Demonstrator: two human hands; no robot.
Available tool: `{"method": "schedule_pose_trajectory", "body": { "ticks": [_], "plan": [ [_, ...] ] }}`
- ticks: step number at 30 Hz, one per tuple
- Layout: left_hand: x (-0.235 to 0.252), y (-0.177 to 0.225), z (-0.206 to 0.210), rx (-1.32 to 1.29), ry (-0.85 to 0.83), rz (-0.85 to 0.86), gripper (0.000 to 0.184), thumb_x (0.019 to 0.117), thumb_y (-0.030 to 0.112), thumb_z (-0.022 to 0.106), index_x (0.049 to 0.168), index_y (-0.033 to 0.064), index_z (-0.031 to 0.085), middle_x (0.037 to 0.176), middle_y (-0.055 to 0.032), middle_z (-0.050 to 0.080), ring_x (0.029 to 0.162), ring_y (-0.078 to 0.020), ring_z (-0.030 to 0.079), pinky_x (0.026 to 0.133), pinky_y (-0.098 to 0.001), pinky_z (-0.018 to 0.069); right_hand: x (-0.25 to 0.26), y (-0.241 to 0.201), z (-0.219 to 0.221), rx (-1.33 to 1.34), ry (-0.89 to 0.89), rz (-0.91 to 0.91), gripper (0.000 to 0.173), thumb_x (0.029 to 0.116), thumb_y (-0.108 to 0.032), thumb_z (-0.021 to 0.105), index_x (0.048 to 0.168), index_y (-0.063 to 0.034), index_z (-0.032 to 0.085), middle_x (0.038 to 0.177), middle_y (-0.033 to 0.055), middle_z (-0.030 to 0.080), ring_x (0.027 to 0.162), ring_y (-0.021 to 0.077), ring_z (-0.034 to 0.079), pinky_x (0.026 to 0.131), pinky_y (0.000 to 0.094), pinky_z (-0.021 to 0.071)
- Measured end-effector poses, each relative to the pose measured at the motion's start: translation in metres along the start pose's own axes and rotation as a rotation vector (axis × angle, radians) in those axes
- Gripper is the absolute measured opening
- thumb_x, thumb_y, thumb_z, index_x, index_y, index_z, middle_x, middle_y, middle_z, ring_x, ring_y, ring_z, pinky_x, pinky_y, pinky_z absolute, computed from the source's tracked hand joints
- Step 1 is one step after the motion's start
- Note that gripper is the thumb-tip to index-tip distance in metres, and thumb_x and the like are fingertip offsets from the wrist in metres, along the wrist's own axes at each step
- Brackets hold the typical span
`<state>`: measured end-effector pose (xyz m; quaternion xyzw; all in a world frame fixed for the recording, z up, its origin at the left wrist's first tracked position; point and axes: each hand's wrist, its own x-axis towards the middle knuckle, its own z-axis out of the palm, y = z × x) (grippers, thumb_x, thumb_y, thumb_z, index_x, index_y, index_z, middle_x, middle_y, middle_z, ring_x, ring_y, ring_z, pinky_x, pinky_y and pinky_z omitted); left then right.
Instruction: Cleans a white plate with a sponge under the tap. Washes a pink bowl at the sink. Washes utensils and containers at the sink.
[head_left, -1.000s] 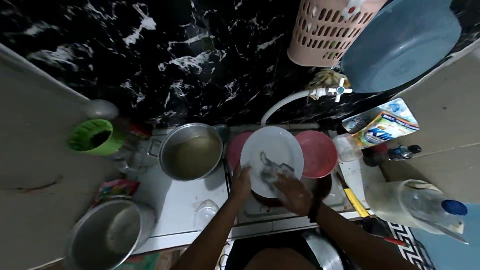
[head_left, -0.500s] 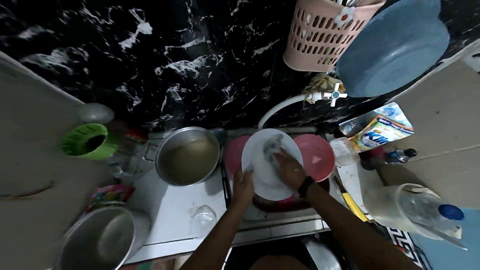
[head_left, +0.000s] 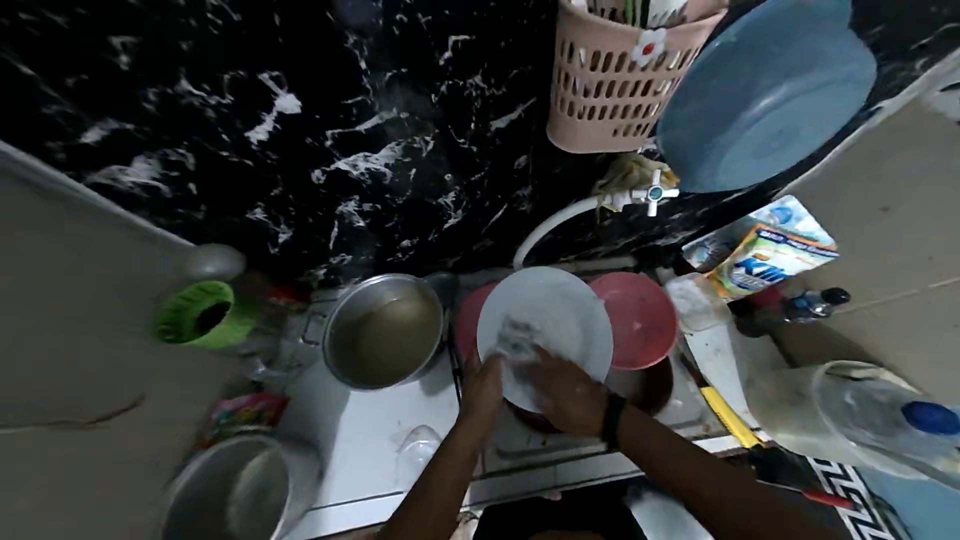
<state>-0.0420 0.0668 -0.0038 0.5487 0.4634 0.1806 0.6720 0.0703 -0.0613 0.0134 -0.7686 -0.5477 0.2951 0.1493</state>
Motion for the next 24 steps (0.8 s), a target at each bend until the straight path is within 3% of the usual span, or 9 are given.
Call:
{"method": "schedule_pose_trajectory", "body": {
  "ticks": [2, 6, 10, 12, 15, 18, 19, 22, 24],
  "plan": [
    [0.002, -0.004, -0.012, -0.012, 0.030, 0.002, 0.056, 0.1030, 0.007, 0.050, 0.155, -0.0011, 0.032, 0.147, -0.0227, 0.048, 0.127, -0.0244, 0.056, 0.104, -0.0402, 0.0493, -0.019, 0.019, 0.004, -0.050, 0.048, 0.016, 0.047, 0.0984, -0.015, 0.060, 0.145, -0.0077, 0.059, 0.158, 0.0202, 0.045, 0.146, 0.0424, 0.041, 0.117, 0.0615, 0.0359],
    [-0.011, -0.011, -0.016, 0.047, -0.015, 0.027, 0.053, 0.0998, 0.006, 0.054, 0.150, -0.0045, 0.039, 0.139, -0.0220, 0.054, 0.120, -0.0210, 0.059, 0.101, -0.0378, 0.0516, 0.007, 0.045, -0.027, -0.108, 0.140, 0.164, 0.054, 0.1033, -0.023, 0.052, 0.156, -0.0165, 0.045, 0.166, 0.0165, 0.032, 0.153, 0.0422, 0.029, 0.121, 0.0646, 0.0245],
    [-0.015, -0.002, -0.018, 0.274, -0.169, 0.123, 0.056, 0.0967, 0.010, 0.059, 0.148, -0.0057, 0.042, 0.137, -0.0226, 0.057, 0.123, -0.0215, 0.060, 0.104, -0.0385, 0.0504, 0.048, 0.016, -0.037, -0.214, 0.186, -0.170, 0.050, 0.1045, -0.027, 0.052, 0.154, -0.0213, 0.049, 0.164, 0.0160, 0.037, 0.153, 0.0400, 0.029, 0.123, 0.0622, 0.0226],
    [-0.016, -0.002, -0.020, 0.279, -0.174, 0.151, 0.056, 0.0970, 0.010, 0.058, 0.149, -0.0055, 0.041, 0.138, -0.0224, 0.056, 0.123, -0.0202, 0.060, 0.104, -0.0374, 0.0506, 0.054, 0.010, -0.046, -0.253, 0.191, -0.228, 0.049, 0.1043, -0.022, 0.052, 0.153, -0.0200, 0.050, 0.163, 0.0154, 0.038, 0.154, 0.0399, 0.028, 0.124, 0.0621, 0.0208],
    [-0.010, -0.004, -0.016, 0.100, -0.055, 0.176, 0.059, 0.0975, 0.006, 0.055, 0.152, -0.0044, 0.035, 0.140, -0.0213, 0.054, 0.121, -0.0169, 0.060, 0.101, -0.0339, 0.0521, 0.037, 0.031, -0.064, -0.234, 0.249, 0.059, 0.053, 0.1039, -0.018, 0.052, 0.156, -0.0212, 0.045, 0.164, 0.0145, 0.036, 0.152, 0.0391, 0.032, 0.120, 0.0623, 0.0293],
    [-0.004, -0.004, -0.005, -0.082, 0.054, 0.136, 0.061, 0.1010, 0.007, 0.052, 0.157, 0.0002, 0.028, 0.149, -0.0214, 0.047, 0.129, -0.0219, 0.055, 0.106, -0.0388, 0.0488, 0.008, 0.033, -0.030, -0.105, 0.299, 0.244, 0.052, 0.1051, -0.037, 0.049, 0.155, -0.0218, 0.048, 0.164, 0.0153, 0.036, 0.151, 0.0391, 0.034, 0.120, 0.0618, 0.0317],
    [-0.005, -0.004, 0.004, -0.120, 0.095, 0.093, 0.057, 0.1024, 0.008, 0.052, 0.155, -0.0004, 0.032, 0.145, -0.0224, 0.050, 0.126, -0.0248, 0.057, 0.104, -0.0422, 0.0503, 0.000, 0.019, -0.014, -0.036, 0.282, 0.286, 0.054, 0.1044, -0.040, 0.050, 0.155, -0.0197, 0.048, 0.164, 0.0172, 0.036, 0.151, 0.0404, 0.034, 0.120, 0.0630, 0.0294],
    [-0.017, 0.002, 0.032, -0.131, 0.161, -0.040, 0.035, 0.1040, 0.014, 0.052, 0.132, -0.0065, 0.053, 0.112, -0.0215, 0.063, 0.095, -0.0256, 0.064, 0.082, -0.0446, 0.0555, -0.011, -0.030, 0.017, 0.185, 0.311, 0.342, 0.061, 0.1000, -0.044, 0.058, 0.153, -0.0150, 0.050, 0.162, 0.0186, 0.039, 0.152, 0.0391, 0.033, 0.122, 0.0629, 0.0244],
    [-0.028, 0.009, 0.036, -0.092, 0.154, -0.068, 0.028, 0.1034, 0.014, 0.051, 0.118, -0.0075, 0.060, 0.099, -0.0187, 0.064, 0.084, -0.0240, 0.062, 0.075, -0.0431, 0.0545, -0.021, -0.037, 0.021, 0.205, 0.347, 0.270, 0.059, 0.0950, -0.044, 0.067, 0.145, -0.0134, 0.059, 0.158, 0.0201, 0.045, 0.148, 0.0410, 0.037, 0.119, 0.0653, 0.0287]
  ]
}}
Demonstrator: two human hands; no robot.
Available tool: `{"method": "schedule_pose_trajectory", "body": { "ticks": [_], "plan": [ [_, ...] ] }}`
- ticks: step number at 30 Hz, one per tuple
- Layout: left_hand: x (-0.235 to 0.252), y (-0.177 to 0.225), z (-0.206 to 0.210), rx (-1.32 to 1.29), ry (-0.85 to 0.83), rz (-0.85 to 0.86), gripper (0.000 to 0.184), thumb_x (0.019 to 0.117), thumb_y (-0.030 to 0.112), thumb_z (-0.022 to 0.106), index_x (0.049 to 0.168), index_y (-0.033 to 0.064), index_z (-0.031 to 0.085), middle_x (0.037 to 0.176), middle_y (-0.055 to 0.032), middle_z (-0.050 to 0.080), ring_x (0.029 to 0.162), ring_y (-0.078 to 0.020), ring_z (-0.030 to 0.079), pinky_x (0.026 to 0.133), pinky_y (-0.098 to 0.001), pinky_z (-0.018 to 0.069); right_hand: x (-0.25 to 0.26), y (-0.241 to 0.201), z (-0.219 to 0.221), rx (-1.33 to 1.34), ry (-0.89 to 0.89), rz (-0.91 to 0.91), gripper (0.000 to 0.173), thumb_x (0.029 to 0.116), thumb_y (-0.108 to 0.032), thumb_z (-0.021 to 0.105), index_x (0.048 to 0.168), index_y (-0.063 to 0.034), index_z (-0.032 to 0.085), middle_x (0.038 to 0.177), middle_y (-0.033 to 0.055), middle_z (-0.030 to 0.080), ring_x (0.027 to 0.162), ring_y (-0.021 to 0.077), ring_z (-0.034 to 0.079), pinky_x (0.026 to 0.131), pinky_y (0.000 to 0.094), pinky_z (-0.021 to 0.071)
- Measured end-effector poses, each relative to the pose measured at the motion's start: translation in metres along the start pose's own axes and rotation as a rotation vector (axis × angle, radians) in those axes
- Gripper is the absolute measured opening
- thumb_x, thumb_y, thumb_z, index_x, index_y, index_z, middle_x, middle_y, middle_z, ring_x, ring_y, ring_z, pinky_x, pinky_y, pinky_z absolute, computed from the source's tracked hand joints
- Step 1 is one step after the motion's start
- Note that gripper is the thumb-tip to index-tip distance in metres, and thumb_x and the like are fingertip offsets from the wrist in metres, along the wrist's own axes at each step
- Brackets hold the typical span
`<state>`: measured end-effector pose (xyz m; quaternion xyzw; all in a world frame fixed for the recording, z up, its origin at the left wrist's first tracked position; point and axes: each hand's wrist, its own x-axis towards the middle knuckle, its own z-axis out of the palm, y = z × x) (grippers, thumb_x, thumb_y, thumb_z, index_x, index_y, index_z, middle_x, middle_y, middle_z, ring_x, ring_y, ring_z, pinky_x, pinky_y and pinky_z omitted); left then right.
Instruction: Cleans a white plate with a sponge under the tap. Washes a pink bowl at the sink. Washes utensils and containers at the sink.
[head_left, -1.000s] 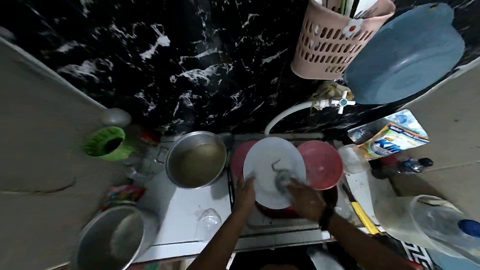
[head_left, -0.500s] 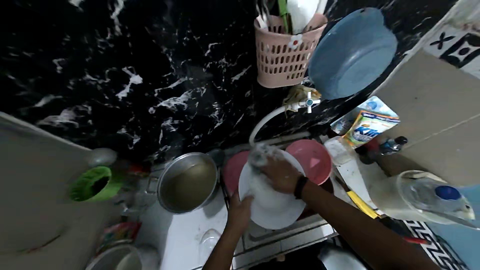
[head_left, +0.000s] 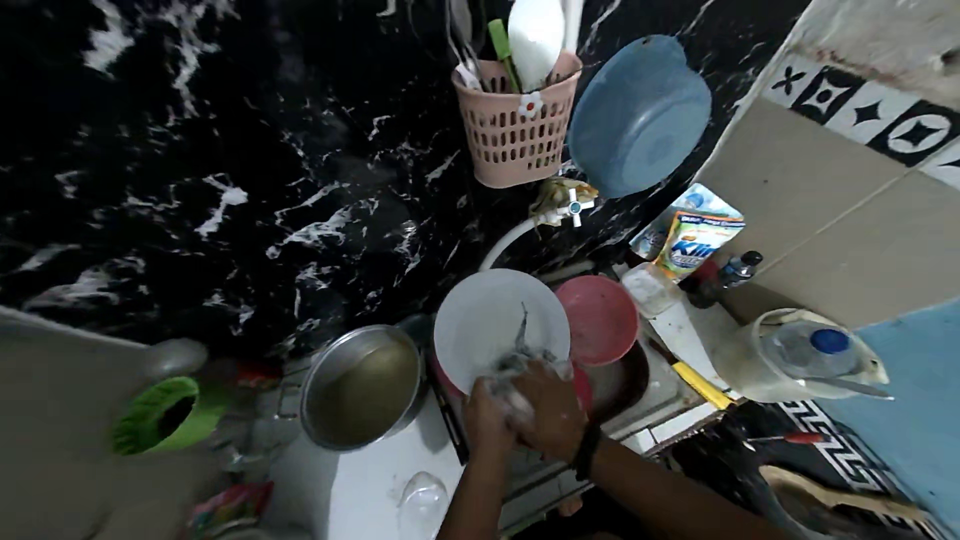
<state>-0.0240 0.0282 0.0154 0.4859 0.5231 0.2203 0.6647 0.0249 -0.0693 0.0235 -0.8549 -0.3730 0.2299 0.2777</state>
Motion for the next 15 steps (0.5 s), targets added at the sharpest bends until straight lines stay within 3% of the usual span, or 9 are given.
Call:
{"method": "schedule_pose_trajectory", "body": {
  "ticks": [2, 3, 5, 6, 9, 10, 15],
  "plan": [
    [-0.005, 0.005, -0.003, -0.067, -0.009, -0.011, 0.027, 0.1027, 0.013, 0.050, 0.120, -0.0065, 0.058, 0.101, -0.0177, 0.063, 0.085, -0.0232, 0.064, 0.074, -0.0431, 0.0564, -0.006, 0.022, -0.015, -0.086, 0.033, -0.145, 0.057, 0.0906, -0.045, 0.073, 0.138, -0.0146, 0.066, 0.153, 0.0222, 0.050, 0.144, 0.0446, 0.042, 0.115, 0.0689, 0.0320],
    [-0.006, 0.007, -0.006, -0.120, -0.018, -0.021, 0.028, 0.1017, 0.010, 0.050, 0.124, -0.0053, 0.055, 0.104, -0.0178, 0.063, 0.088, -0.0236, 0.065, 0.075, -0.0438, 0.0576, -0.003, 0.041, -0.025, -0.162, 0.072, -0.207, 0.056, 0.0901, -0.045, 0.073, 0.137, -0.0160, 0.067, 0.151, 0.0224, 0.052, 0.144, 0.0458, 0.043, 0.116, 0.0713, 0.0284],
    [-0.008, 0.007, -0.009, -0.160, -0.042, -0.034, 0.029, 0.1005, 0.006, 0.050, 0.128, -0.0037, 0.053, 0.107, -0.0170, 0.062, 0.091, -0.0225, 0.065, 0.077, -0.0427, 0.0574, 0.009, 0.083, -0.047, -0.304, 0.174, -0.294, 0.046, 0.0923, -0.032, 0.072, 0.135, -0.0154, 0.068, 0.149, 0.0230, 0.054, 0.144, 0.0489, 0.042, 0.118, 0.0759, 0.0164],
    [-0.008, 0.007, -0.008, -0.157, -0.061, -0.036, 0.028, 0.1002, 0.005, 0.051, 0.127, -0.0035, 0.053, 0.106, -0.0166, 0.062, 0.091, -0.0223, 0.065, 0.077, -0.0423, 0.0572, 0.013, 0.094, -0.057, -0.343, 0.204, -0.335, 0.042, 0.0916, -0.024, 0.072, 0.132, -0.0144, 0.070, 0.146, 0.0232, 0.057, 0.142, 0.0496, 0.044, 0.118, 0.0765, 0.0166],
    [-0.008, 0.003, -0.004, -0.170, -0.082, -0.018, 0.024, 0.0997, 0.003, 0.050, 0.123, -0.0032, 0.053, 0.101, -0.0145, 0.063, 0.087, -0.0206, 0.066, 0.075, -0.0405, 0.0586, -0.004, 0.079, -0.050, -0.347, 0.073, -0.400, 0.041, 0.0936, -0.017, 0.070, 0.134, -0.0129, 0.068, 0.144, 0.0242, 0.058, 0.136, 0.0484, 0.051, 0.111, 0.0683, 0.0392],
    [-0.006, 0.004, -0.004, -0.150, -0.088, -0.013, 0.025, 0.1000, 0.003, 0.050, 0.124, -0.0035, 0.053, 0.102, -0.0148, 0.063, 0.088, -0.0206, 0.067, 0.075, -0.0405, 0.0589, -0.012, 0.071, -0.045, -0.313, -0.002, -0.399, 0.042, 0.0944, -0.016, 0.070, 0.136, -0.0120, 0.067, 0.145, 0.0250, 0.057, 0.135, 0.0479, 0.052, 0.108, 0.0668, 0.0423],
    [0.037, 0.036, -0.043, 0.158, -0.308, -0.038, 0.022, 0.0999, 0.005, 0.051, 0.119, -0.0032, 0.057, 0.097, -0.0126, 0.066, 0.083, -0.0190, 0.066, 0.074, -0.0394, 0.0580, 0.000, 0.094, -0.088, -0.415, -0.134, -0.442, 0.044, 0.0921, -0.006, 0.070, 0.135, -0.0112, 0.067, 0.150, 0.0234, 0.053, 0.139, 0.0496, 0.047, 0.109, 0.0693, 0.0391]
  ]
}}
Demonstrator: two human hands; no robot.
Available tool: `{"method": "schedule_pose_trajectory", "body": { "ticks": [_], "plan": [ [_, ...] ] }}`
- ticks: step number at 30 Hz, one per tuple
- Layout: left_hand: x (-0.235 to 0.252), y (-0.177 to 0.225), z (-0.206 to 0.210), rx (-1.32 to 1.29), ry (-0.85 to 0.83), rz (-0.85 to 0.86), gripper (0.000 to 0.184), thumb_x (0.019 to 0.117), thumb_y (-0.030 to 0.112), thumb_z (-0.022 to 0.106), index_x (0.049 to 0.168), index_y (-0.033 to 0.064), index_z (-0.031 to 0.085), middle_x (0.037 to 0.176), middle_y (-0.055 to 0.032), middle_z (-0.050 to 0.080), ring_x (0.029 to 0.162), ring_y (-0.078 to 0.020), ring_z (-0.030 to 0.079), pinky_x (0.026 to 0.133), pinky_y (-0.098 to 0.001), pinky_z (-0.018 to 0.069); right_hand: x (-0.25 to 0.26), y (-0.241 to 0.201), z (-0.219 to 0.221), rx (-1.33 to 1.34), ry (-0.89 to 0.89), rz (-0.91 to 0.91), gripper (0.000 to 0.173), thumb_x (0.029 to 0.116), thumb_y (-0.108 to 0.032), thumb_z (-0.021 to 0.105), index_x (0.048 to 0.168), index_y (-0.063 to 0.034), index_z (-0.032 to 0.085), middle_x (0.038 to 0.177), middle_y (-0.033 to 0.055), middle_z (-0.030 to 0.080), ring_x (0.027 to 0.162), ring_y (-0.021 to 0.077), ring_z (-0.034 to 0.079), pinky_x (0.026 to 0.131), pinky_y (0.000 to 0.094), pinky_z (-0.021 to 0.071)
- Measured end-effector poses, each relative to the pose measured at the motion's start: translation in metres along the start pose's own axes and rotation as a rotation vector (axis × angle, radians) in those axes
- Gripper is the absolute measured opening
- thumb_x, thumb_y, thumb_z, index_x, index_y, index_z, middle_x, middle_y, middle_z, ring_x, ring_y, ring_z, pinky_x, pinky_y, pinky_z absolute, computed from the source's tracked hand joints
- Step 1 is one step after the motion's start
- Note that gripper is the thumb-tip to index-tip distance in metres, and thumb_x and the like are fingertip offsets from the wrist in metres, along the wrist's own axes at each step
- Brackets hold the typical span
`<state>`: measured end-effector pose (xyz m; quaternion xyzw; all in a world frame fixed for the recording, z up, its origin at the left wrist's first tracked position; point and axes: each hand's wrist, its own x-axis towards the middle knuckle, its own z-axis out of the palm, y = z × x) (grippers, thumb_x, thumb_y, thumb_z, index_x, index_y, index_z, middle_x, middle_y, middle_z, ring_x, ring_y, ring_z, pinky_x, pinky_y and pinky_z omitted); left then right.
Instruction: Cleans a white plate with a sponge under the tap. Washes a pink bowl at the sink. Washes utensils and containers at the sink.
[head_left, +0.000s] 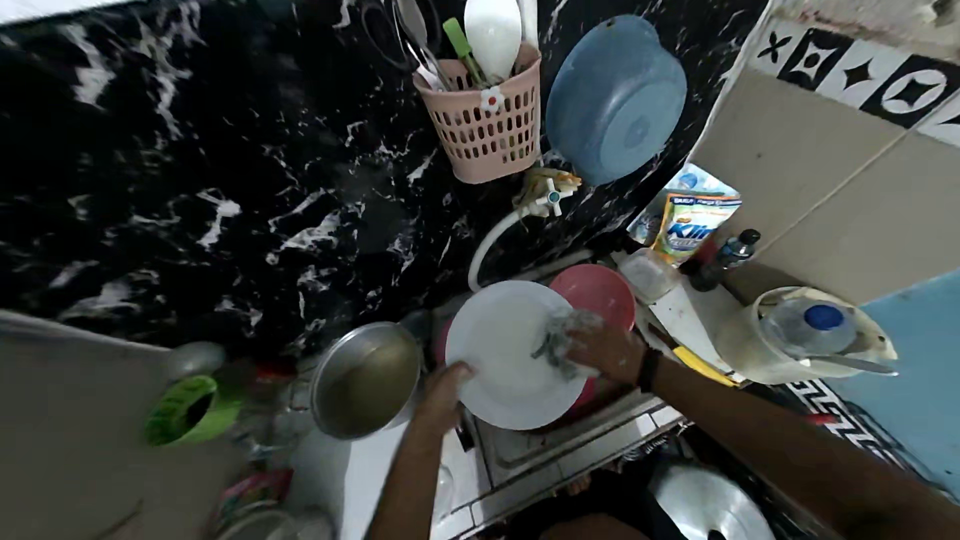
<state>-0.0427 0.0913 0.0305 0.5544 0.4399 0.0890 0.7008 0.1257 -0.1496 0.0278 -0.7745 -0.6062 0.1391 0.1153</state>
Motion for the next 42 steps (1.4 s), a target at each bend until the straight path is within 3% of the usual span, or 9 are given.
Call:
{"method": "schedule_pose_trajectory", "body": {
  "ticks": [4, 6, 10, 16, 21, 25, 28, 33, 42],
  "plan": [
    [-0.017, -0.005, 0.022, -0.135, 0.037, 0.077, 0.030, 0.1029, 0.009, 0.050, 0.130, -0.0028, 0.052, 0.109, -0.0136, 0.065, 0.093, -0.0175, 0.067, 0.080, -0.0372, 0.0586, 0.008, -0.017, 0.009, -0.022, 0.290, -0.130, 0.032, 0.0855, -0.006, 0.076, 0.117, -0.0079, 0.075, 0.127, 0.0235, 0.069, 0.117, 0.0459, 0.066, 0.093, 0.0645, 0.0540],
    [-0.045, -0.020, 0.044, -0.059, 0.081, 0.148, 0.038, 0.1006, 0.004, 0.054, 0.135, -0.0083, 0.048, 0.116, -0.0177, 0.063, 0.099, -0.0183, 0.065, 0.087, -0.0366, 0.0564, 0.007, -0.042, 0.012, 0.039, 0.329, -0.106, 0.033, 0.0838, -0.010, 0.079, 0.117, -0.0062, 0.076, 0.126, 0.0250, 0.069, 0.116, 0.0466, 0.066, 0.093, 0.0653, 0.0536],
    [-0.021, 0.002, 0.011, 0.024, 0.051, 0.114, 0.038, 0.0983, 0.002, 0.055, 0.135, -0.0050, 0.049, 0.107, -0.0142, 0.065, 0.090, -0.0166, 0.067, 0.079, -0.0362, 0.0582, -0.008, -0.035, 0.013, 0.059, 0.239, -0.026, 0.041, 0.0804, -0.006, 0.082, 0.121, -0.0070, 0.074, 0.135, 0.0268, 0.064, 0.126, 0.0499, 0.059, 0.099, 0.0691, 0.0478],
    [-0.037, -0.006, 0.046, -0.079, 0.134, 0.100, 0.038, 0.1006, 0.005, 0.055, 0.136, -0.0055, 0.048, 0.112, -0.0174, 0.064, 0.095, -0.0195, 0.066, 0.082, -0.0385, 0.0575, 0.009, -0.055, 0.005, -0.015, 0.381, -0.156, 0.041, 0.0740, -0.020, 0.086, 0.112, -0.0096, 0.076, 0.118, 0.0242, 0.072, 0.106, 0.0451, 0.071, 0.082, 0.0621, 0.0582],
    [-0.020, 0.009, 0.024, -0.017, 0.047, 0.196, 0.050, 0.0970, 0.001, 0.059, 0.143, -0.0049, 0.042, 0.117, -0.0167, 0.064, 0.097, -0.0164, 0.067, 0.083, -0.0349, 0.0584, 0.009, -0.026, -0.002, 0.053, 0.243, 0.117, 0.041, 0.0882, -0.013, 0.074, 0.129, -0.0054, 0.070, 0.142, 0.0281, 0.058, 0.137, 0.0514, 0.049, 0.108, 0.0694, 0.0399],
    [-0.013, 0.007, 0.024, -0.105, -0.009, 0.241, 0.044, 0.0965, -0.001, 0.059, 0.138, -0.0058, 0.044, 0.110, -0.0133, 0.067, 0.094, -0.0154, 0.069, 0.082, -0.0345, 0.0604, 0.011, -0.006, 0.006, -0.077, 0.507, 0.007, 0.033, 0.0804, -0.014, 0.079, 0.113, -0.0065, 0.076, 0.127, 0.0273, 0.067, 0.128, 0.0577, 0.053, 0.102, 0.0740, 0.0429],
    [-0.006, 0.003, 0.032, -0.116, 0.060, 0.286, 0.043, 0.0964, 0.002, 0.064, 0.136, -0.0043, 0.050, 0.110, -0.0137, 0.069, 0.093, -0.0167, 0.071, 0.082, -0.0355, 0.0616, 0.010, -0.002, 0.003, -0.145, 0.600, -0.197, 0.016, 0.0833, -0.011, 0.073, 0.099, -0.0139, 0.078, 0.108, 0.0222, 0.073, 0.109, 0.0494, 0.068, 0.096, 0.0684, 0.0504],
    [-0.003, -0.018, 0.057, -0.017, 0.231, 0.337, 0.091, 0.0835, 0.009, 0.082, 0.157, 0.0055, 0.028, 0.140, -0.0199, 0.054, 0.118, -0.0213, 0.063, 0.095, -0.0379, 0.0574, 0.013, -0.012, 0.008, -0.244, 0.589, -0.339, 0.017, 0.0935, -0.011, 0.063, 0.102, -0.0196, 0.076, 0.106, 0.0147, 0.075, 0.100, 0.0408, 0.072, 0.083, 0.0630, 0.0574],
    [0.002, -0.025, 0.058, -0.070, 0.205, 0.289, 0.089, 0.0809, 0.006, 0.084, 0.153, 0.0069, 0.032, 0.134, -0.0204, 0.057, 0.112, -0.0234, 0.066, 0.090, -0.0403, 0.0599, 0.012, -0.027, 0.013, -0.299, 0.583, -0.388, 0.016, 0.0955, -0.012, 0.060, 0.101, -0.0182, 0.074, 0.103, 0.0127, 0.075, 0.096, 0.0373, 0.073, 0.080, 0.0561, 0.0593]
  ]
}}
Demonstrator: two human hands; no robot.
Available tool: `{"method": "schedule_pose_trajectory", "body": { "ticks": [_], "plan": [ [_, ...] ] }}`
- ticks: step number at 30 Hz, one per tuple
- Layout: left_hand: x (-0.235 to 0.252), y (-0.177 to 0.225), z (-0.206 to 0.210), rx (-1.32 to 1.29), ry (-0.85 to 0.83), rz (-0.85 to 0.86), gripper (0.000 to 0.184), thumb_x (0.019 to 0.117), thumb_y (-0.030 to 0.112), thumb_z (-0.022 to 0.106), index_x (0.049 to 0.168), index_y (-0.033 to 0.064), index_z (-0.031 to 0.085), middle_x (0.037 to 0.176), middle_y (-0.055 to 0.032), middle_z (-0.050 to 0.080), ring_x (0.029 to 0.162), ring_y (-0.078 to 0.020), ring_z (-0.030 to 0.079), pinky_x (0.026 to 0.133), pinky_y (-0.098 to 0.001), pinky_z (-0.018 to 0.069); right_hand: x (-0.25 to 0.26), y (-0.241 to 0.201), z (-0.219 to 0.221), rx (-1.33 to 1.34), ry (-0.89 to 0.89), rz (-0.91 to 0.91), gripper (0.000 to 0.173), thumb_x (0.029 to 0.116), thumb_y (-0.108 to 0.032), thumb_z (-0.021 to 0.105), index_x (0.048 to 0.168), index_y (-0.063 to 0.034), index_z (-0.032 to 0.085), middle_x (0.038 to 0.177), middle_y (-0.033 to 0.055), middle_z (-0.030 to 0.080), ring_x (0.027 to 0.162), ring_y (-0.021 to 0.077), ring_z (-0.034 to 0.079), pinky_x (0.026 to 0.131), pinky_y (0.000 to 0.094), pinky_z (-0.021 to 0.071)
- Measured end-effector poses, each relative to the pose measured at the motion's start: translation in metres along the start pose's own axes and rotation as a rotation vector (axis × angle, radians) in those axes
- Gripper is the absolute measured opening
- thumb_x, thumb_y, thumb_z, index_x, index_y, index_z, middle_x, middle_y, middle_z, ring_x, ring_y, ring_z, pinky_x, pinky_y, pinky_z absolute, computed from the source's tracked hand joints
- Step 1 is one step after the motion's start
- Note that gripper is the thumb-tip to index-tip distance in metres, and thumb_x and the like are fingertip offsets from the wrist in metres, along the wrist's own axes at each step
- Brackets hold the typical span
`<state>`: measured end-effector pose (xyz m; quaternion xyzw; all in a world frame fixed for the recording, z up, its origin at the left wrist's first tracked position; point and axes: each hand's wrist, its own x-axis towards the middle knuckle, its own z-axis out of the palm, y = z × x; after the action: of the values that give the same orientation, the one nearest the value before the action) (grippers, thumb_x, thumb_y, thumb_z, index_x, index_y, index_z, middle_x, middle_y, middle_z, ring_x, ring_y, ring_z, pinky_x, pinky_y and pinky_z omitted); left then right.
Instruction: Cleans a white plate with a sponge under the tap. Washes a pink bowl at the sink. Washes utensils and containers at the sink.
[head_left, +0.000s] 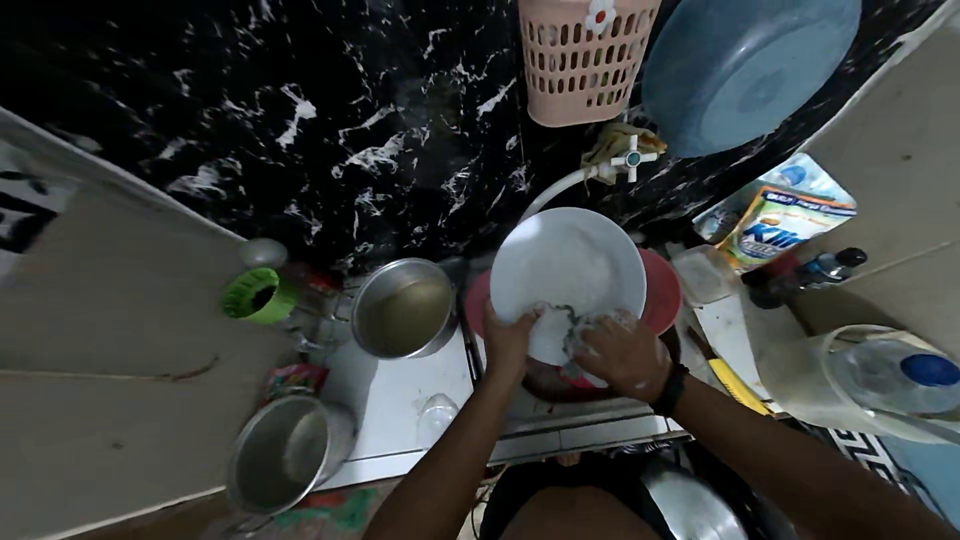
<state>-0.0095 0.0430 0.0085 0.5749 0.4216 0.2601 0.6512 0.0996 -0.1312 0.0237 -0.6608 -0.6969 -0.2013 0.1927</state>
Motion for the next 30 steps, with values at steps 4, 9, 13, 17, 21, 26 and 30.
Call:
{"method": "schedule_pose_trajectory", "body": {
  "ticks": [4, 9, 13, 17, 21, 26, 30],
  "plan": [
    [-0.004, 0.007, -0.006, -0.009, -0.075, -0.025, 0.090, 0.0865, 0.002, 0.076, 0.159, 0.0077, 0.023, 0.142, -0.0220, 0.051, 0.117, -0.0241, 0.063, 0.093, -0.0396, 0.0583, 0.000, -0.001, -0.004, 0.006, -0.001, 0.026, 0.017, 0.0928, -0.010, 0.063, 0.102, -0.0168, 0.075, 0.104, 0.0146, 0.075, 0.096, 0.0405, 0.072, 0.079, 0.0586, 0.0589],
    [-0.007, 0.014, -0.003, -0.170, -0.118, -0.142, 0.077, 0.0901, -0.003, 0.071, 0.154, 0.0049, 0.029, 0.126, -0.0189, 0.061, 0.102, -0.0223, 0.069, 0.085, -0.0382, 0.0612, 0.002, -0.003, -0.010, -0.025, 0.020, 0.038, 0.017, 0.0934, -0.011, 0.061, 0.100, -0.0185, 0.075, 0.103, 0.0125, 0.076, 0.096, 0.0384, 0.073, 0.080, 0.0570, 0.0595],
    [-0.005, 0.013, 0.003, -0.200, -0.067, -0.271, 0.053, 0.0901, 0.003, 0.074, 0.135, -0.0032, 0.048, 0.108, -0.0184, 0.069, 0.092, -0.0244, 0.072, 0.079, -0.0406, 0.0626, 0.001, -0.009, -0.004, -0.050, 0.044, 0.011, 0.017, 0.0965, -0.014, 0.058, 0.098, -0.0191, 0.075, 0.100, 0.0103, 0.076, 0.093, 0.0352, 0.074, 0.078, 0.0546, 0.0602],
    [-0.010, 0.014, 0.000, -0.154, -0.095, -0.249, 0.049, 0.0942, 0.003, 0.068, 0.138, -0.0037, 0.046, 0.113, -0.0180, 0.067, 0.096, -0.0222, 0.070, 0.083, -0.0396, 0.0606, -0.003, -0.009, -0.004, -0.023, 0.016, 0.051, 0.016, 0.0928, -0.013, 0.063, 0.098, -0.0200, 0.076, 0.102, 0.0120, 0.076, 0.096, 0.0380, 0.073, 0.080, 0.0583, 0.0592],
    [-0.011, 0.015, -0.002, -0.167, -0.117, -0.222, 0.048, 0.0946, 0.002, 0.068, 0.137, -0.0040, 0.046, 0.112, -0.0171, 0.068, 0.095, -0.0212, 0.071, 0.082, -0.0382, 0.0615, -0.005, -0.008, -0.002, -0.026, 0.024, 0.044, 0.016, 0.0958, -0.017, 0.059, 0.100, -0.0212, 0.075, 0.101, 0.0108, 0.075, 0.095, 0.0365, 0.073, 0.079, 0.0563, 0.0595],
    [-0.011, 0.016, -0.001, -0.095, -0.053, -0.265, 0.054, 0.0901, 0.008, 0.076, 0.136, -0.0032, 0.050, 0.109, -0.0179, 0.069, 0.093, -0.0233, 0.071, 0.080, -0.0408, 0.0616, -0.004, -0.018, 0.002, -0.038, -0.010, 0.068, 0.014, 0.0873, -0.016, 0.069, 0.097, -0.0217, 0.076, 0.099, 0.0100, 0.076, 0.092, 0.0363, 0.074, 0.076, 0.0575, 0.0600],
    [-0.015, 0.007, -0.003, -0.130, -0.099, -0.269, 0.054, 0.0922, 0.002, 0.069, 0.140, -0.0028, 0.046, 0.114, -0.0192, 0.066, 0.097, -0.0244, 0.069, 0.082, -0.0414, 0.0603, -0.011, -0.017, 0.007, -0.050, 0.026, 0.085, 0.013, 0.0898, -0.019, 0.066, 0.097, -0.0234, 0.076, 0.100, 0.0101, 0.076, 0.093, 0.0351, 0.074, 0.078, 0.0557, 0.0597]
  ]
}}
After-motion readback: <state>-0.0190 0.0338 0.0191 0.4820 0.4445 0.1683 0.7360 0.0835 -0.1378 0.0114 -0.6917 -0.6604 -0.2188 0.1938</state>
